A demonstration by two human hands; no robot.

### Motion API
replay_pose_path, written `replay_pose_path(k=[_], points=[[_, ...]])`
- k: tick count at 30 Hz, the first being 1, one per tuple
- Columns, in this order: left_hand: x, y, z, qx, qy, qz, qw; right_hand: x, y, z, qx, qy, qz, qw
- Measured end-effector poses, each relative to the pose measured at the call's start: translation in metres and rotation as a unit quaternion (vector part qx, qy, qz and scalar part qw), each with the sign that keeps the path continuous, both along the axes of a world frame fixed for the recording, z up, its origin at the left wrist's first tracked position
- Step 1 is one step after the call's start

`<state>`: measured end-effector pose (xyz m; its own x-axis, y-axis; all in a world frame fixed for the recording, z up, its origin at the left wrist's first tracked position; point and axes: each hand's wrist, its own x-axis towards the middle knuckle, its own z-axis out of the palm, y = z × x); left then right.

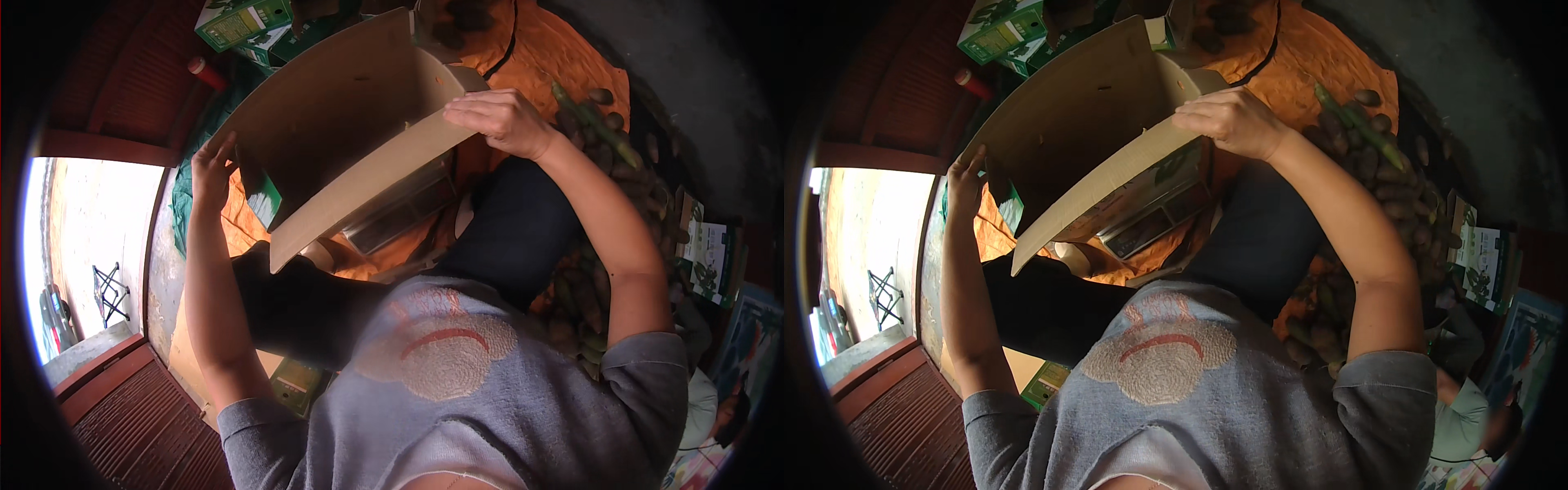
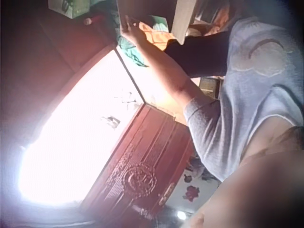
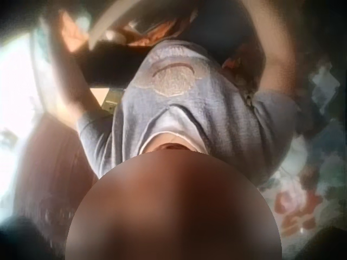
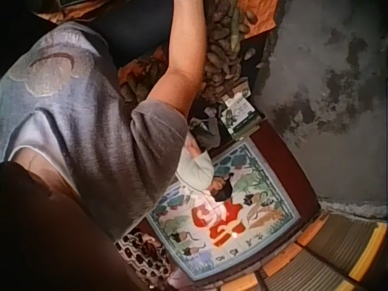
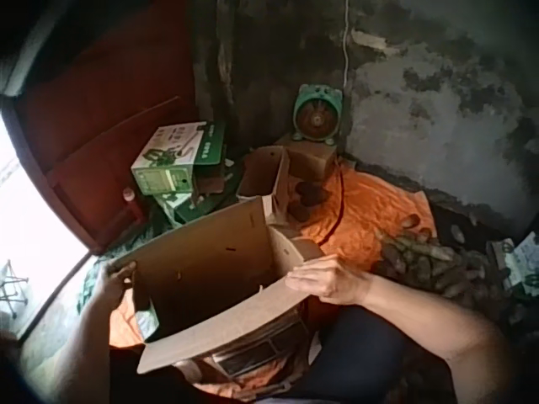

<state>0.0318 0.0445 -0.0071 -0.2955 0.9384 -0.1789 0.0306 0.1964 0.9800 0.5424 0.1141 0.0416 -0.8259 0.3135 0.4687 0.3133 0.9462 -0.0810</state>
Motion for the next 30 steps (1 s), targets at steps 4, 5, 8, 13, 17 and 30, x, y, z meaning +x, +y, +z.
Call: replay_pose_path(k=[4, 5, 8, 13, 17, 30], points=[[-0.005, -0.021, -0.019, -0.008, -0.004, 0.011, 1.000, -0.002, -0.018, -0.017, -0.054, -0.009, -0.014, 0.998], [-0.004, -0.023, -0.022, -0.005, -0.016, -0.008, 1.000, -0.001, -0.020, -0.019, -0.056, -0.012, -0.017, 0.998], [-0.001, -0.025, -0.025, 0.001, -0.017, -0.030, 0.999, 0.003, -0.027, -0.022, -0.060, -0.015, -0.029, 0.998], [0.013, -0.020, -0.022, -0.011, 0.004, -0.028, 1.000, 0.008, -0.037, -0.016, -0.115, -0.064, -0.062, 0.989], [0.012, -0.019, -0.020, -0.027, 0.012, -0.039, 0.999, 0.017, -0.042, -0.007, -0.128, -0.101, -0.079, 0.983], [0.012, -0.022, -0.038, -0.037, 0.071, -0.055, 0.995, 0.247, -0.071, -0.010, -0.247, 0.335, -0.452, 0.789]])
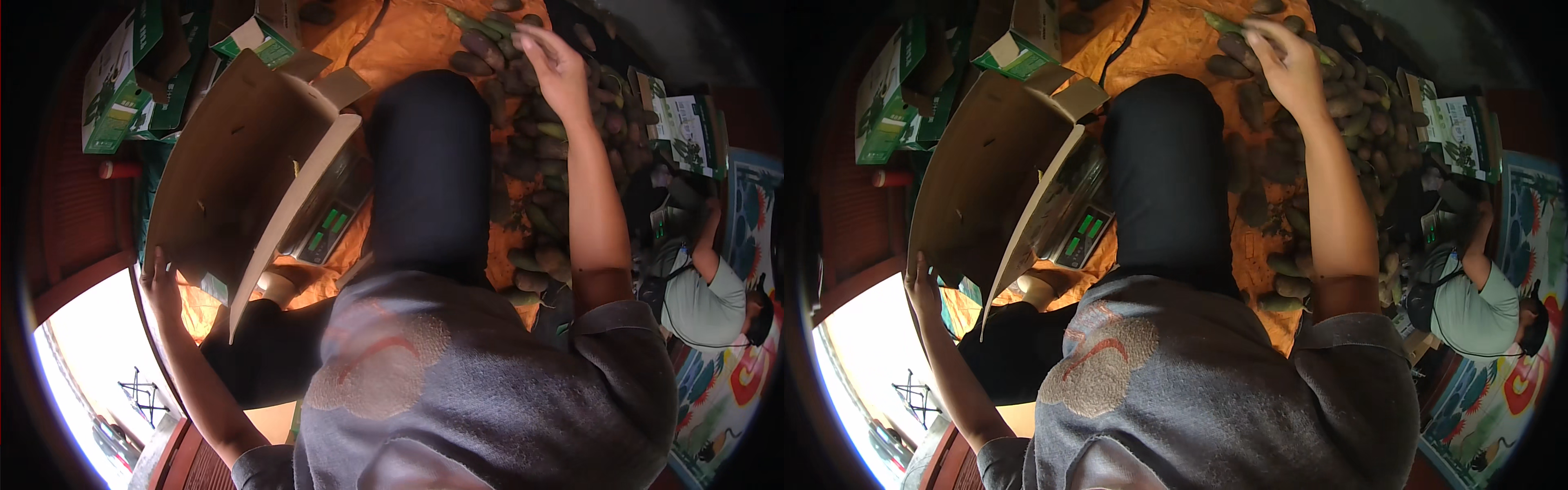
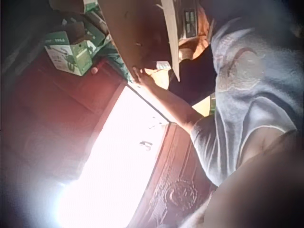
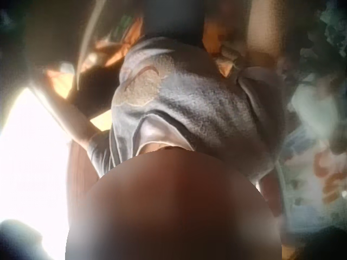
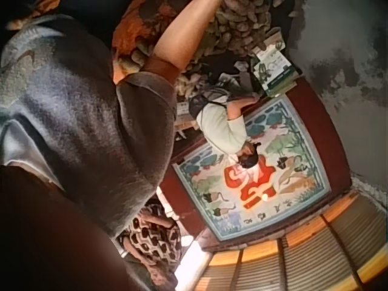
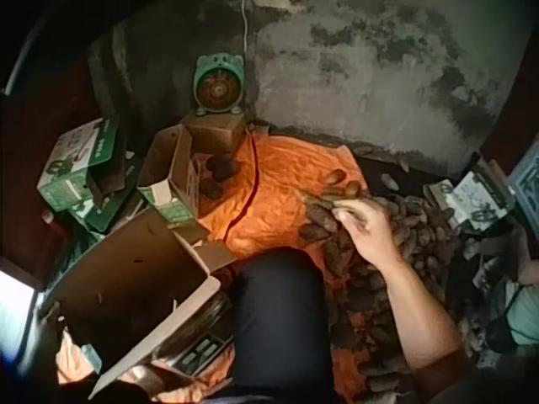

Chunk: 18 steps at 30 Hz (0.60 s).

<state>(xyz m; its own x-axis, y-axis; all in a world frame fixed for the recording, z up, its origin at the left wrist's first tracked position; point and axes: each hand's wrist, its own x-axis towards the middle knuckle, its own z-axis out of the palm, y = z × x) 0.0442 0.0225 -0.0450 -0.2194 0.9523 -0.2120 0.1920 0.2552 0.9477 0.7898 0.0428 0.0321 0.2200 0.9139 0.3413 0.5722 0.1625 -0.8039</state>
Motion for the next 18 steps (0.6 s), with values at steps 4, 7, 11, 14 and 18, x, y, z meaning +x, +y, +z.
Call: replay_pose_path(k=[4, 7, 11, 14, 18], points=[[0.018, -0.002, 0.010, -0.029, -0.070, 0.043, 0.996, 0.076, -0.068, -0.125, -0.187, -0.057, -0.076, 0.978], [0.012, -0.010, 0.024, -0.063, -0.066, -0.005, 0.996, 0.083, -0.128, -0.216, -0.322, -0.121, -0.087, 0.935], [0.006, -0.026, 0.086, -0.091, 0.071, -0.086, 0.990, 0.096, -0.198, -0.321, -0.504, -0.210, -0.099, 0.832], [0.008, -0.042, 0.091, -0.104, 0.178, -0.041, 0.978, 0.128, -0.245, -0.398, -0.559, -0.055, -0.191, 0.805], [-0.015, -0.059, 0.090, -0.088, 0.201, 0.047, 0.975, 0.119, -0.260, -0.431, -0.638, -0.024, -0.222, 0.737]])
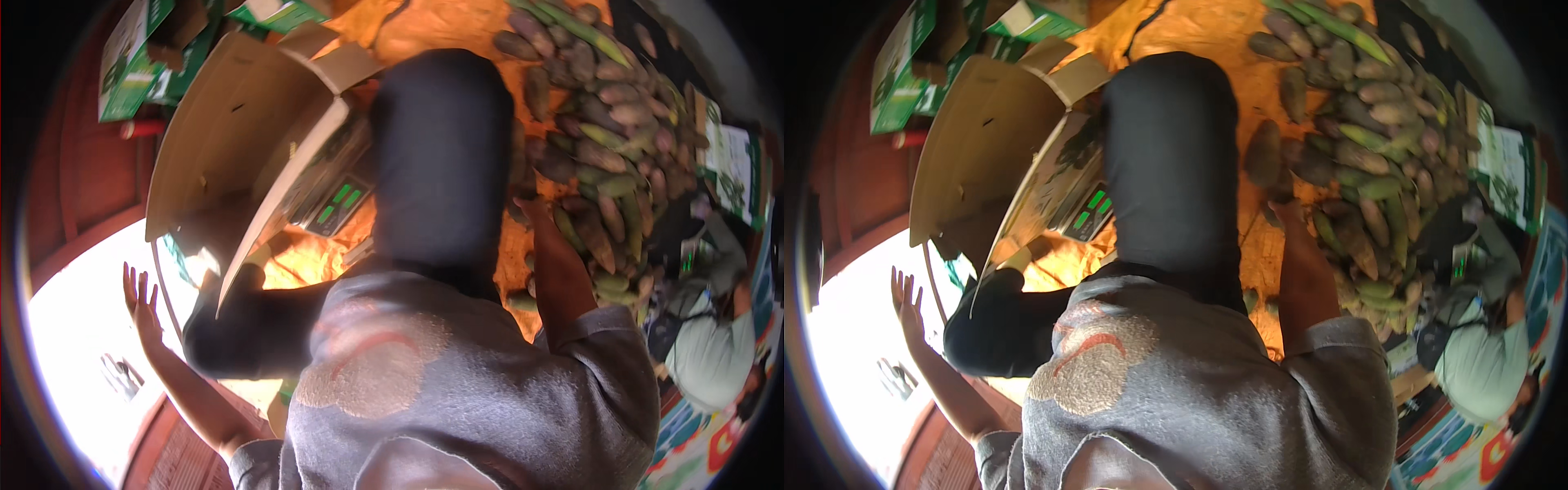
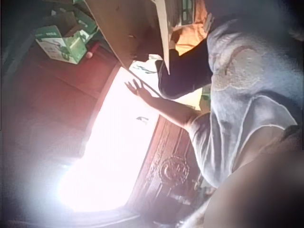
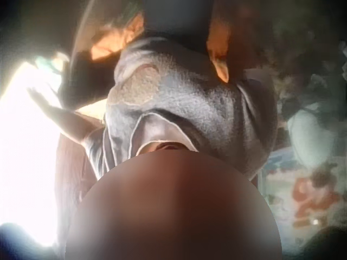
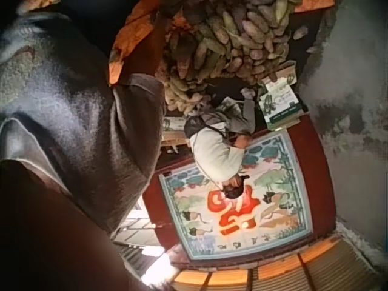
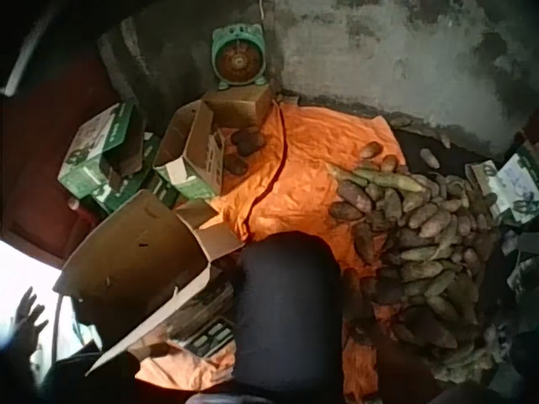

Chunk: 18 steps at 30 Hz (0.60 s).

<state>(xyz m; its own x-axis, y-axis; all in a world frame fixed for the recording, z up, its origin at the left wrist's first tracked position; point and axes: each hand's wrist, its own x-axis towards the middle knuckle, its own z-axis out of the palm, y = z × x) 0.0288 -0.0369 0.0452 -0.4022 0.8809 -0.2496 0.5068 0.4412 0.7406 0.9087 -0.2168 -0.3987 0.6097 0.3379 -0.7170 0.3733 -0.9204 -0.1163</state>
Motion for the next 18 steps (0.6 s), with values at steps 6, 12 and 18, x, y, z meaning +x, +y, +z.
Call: replay_pose_path(k=[6, 12, 18], points=[[0.012, 0.013, 0.000, 0.031, -0.018, 0.068, 0.997, -0.032, 0.006, 0.004, -0.058, -0.082, 0.048, 0.994], [0.015, 0.049, 0.010, 0.108, -0.086, -0.002, 0.990, -0.037, 0.024, 0.097, 0.029, 0.131, -0.026, 0.991], [0.045, 0.099, 0.021, 0.082, -0.081, -0.102, 0.988, 0.023, 0.067, 0.234, 0.116, -0.036, 0.040, 0.992]])
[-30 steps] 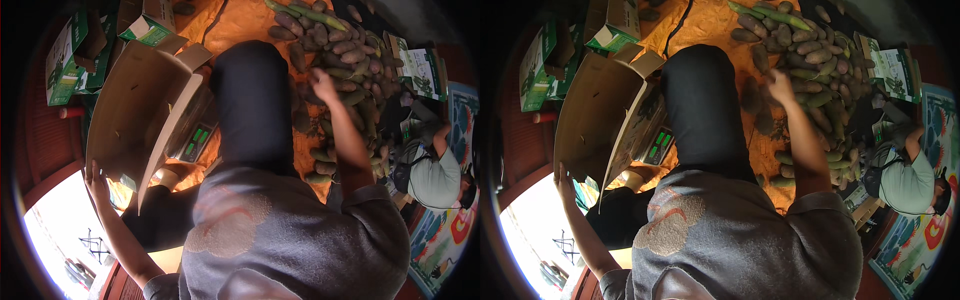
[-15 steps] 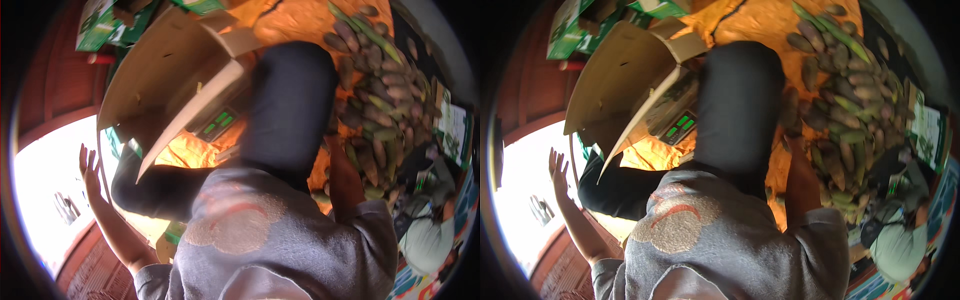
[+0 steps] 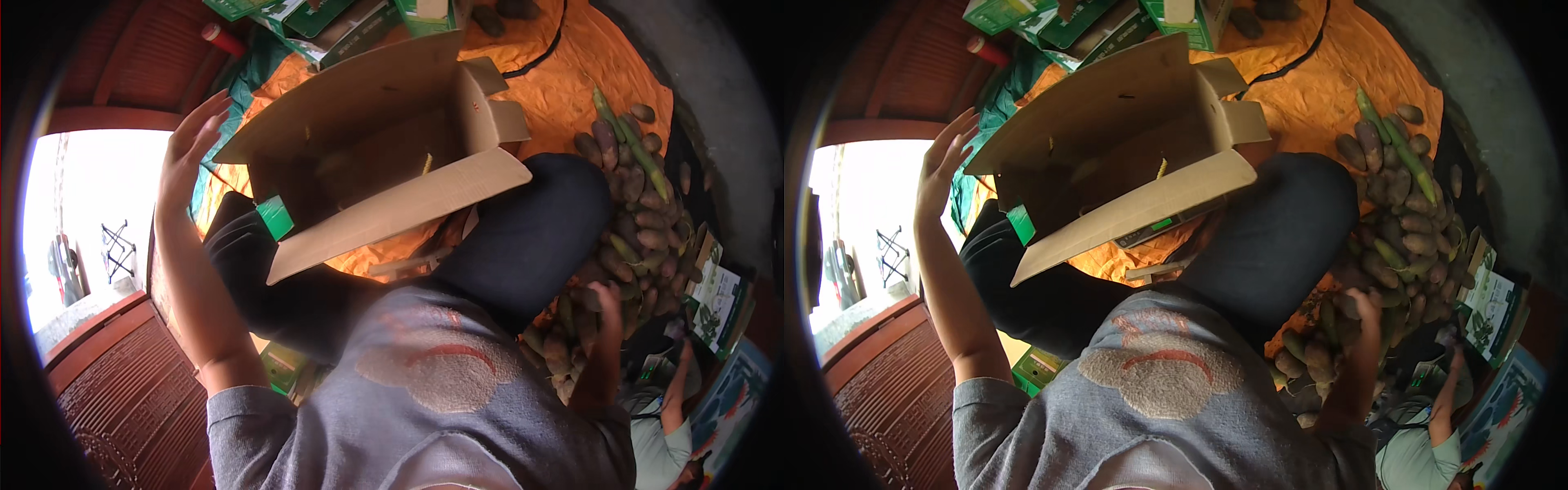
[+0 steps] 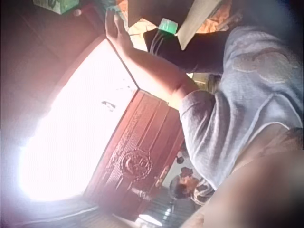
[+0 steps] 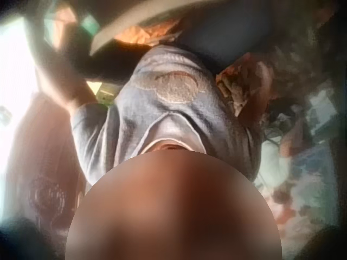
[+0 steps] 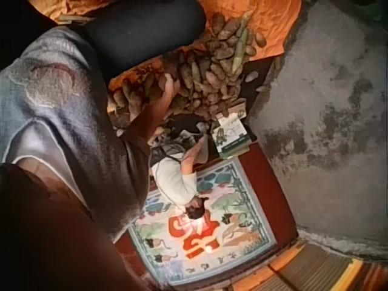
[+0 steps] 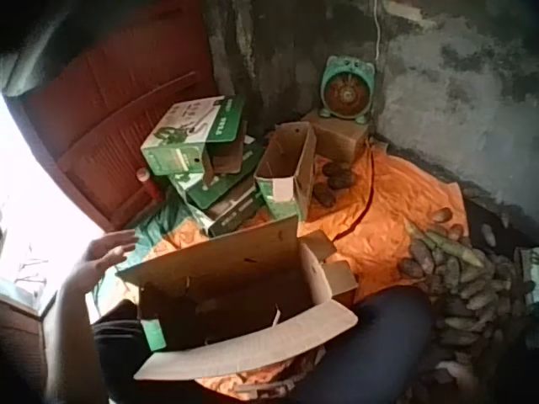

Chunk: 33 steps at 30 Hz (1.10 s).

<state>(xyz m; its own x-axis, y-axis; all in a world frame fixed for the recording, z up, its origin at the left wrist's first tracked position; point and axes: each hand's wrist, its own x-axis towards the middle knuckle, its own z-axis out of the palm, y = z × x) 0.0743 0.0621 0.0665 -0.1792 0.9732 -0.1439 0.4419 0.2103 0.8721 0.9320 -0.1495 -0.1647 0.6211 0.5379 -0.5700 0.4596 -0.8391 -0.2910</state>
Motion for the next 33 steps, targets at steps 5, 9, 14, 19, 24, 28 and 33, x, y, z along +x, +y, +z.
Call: replay_pose_path(k=[5, 9, 14, 19, 24, 28, 33], points=[[-0.001, 0.019, 0.013, -0.043, 0.026, -0.202, 0.978, -0.027, 0.102, 0.178, 0.190, -0.079, 0.139, 0.969], [-0.005, 0.024, 0.008, -0.054, 0.057, -0.243, 0.967, -0.206, 0.190, 0.321, 0.282, 0.032, 0.328, 0.901], [-0.003, 0.023, 0.005, -0.058, 0.163, -0.253, 0.952, -0.404, 0.272, 0.336, 0.231, 0.042, 0.647, 0.725], [-0.002, 0.016, -0.009, 0.000, 0.250, -0.253, 0.935, -0.553, 0.312, 0.232, 0.123, 0.030, 0.840, 0.527], [-0.004, 0.016, -0.029, 0.031, 0.262, -0.240, 0.934, -0.647, 0.311, 0.091, -0.090, -0.001, 0.871, 0.483], [-0.007, 0.006, -0.035, -0.005, 0.284, -0.235, 0.930, -0.674, 0.296, 0.046, -0.128, 0.007, 0.902, 0.413], [-0.007, 0.004, -0.035, 0.029, 0.243, -0.218, 0.945, -0.671, 0.294, 0.038, -0.107, 0.045, 0.920, 0.374]])
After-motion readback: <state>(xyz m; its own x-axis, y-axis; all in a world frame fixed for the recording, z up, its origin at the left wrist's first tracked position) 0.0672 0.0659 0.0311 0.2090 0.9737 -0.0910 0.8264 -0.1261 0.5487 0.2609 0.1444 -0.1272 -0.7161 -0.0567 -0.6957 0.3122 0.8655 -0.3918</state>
